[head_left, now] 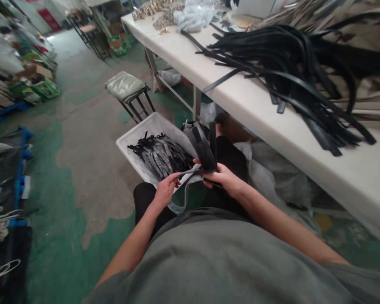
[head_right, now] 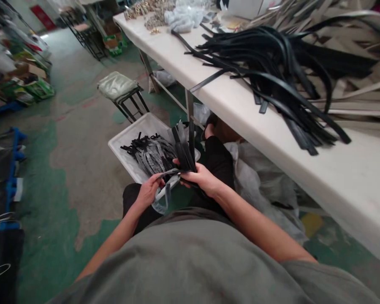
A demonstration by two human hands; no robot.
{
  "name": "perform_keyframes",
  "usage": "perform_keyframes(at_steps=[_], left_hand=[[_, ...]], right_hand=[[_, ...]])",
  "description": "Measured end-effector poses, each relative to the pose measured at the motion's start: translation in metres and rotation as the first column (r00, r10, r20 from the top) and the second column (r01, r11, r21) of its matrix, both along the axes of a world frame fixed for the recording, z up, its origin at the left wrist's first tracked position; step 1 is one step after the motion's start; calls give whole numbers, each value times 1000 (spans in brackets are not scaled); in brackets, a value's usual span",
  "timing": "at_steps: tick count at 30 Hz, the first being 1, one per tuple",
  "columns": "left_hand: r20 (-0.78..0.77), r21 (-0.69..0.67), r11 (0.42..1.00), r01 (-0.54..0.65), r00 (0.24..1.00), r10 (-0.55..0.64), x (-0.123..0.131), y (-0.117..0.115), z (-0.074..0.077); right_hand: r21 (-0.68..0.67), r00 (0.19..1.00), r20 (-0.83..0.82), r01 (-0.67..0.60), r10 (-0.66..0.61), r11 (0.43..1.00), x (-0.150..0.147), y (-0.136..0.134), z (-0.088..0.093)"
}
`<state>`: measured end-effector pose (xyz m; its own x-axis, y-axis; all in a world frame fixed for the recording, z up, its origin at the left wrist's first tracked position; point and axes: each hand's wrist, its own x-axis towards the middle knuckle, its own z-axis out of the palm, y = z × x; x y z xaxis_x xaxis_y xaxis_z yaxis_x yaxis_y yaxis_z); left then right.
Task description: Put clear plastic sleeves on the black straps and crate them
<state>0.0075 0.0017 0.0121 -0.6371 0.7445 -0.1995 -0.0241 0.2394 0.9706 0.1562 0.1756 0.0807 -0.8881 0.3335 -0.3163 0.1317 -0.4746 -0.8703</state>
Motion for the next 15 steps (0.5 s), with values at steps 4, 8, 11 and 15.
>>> perform_keyframes(at_steps=[4,8,11,15], left_hand=[[-41,-51,998,38,998,-40,-2,-2,-4],[-44,-57,997,46,998,-49,-3,-3,-5],[1,-55,998,6,1000,-6,-2,-4,2],[102,46,983,175,979,-179,5,-1,27]], right_hand=[[-57,998,-47,-54,51,997,11,-4,-8],[8,999,-4,-42,42,999,15,-6,-12],[75,1000,20,23,-24,997,13,-6,-8],[113,998,57,27,-33,993,10,-8,-6]])
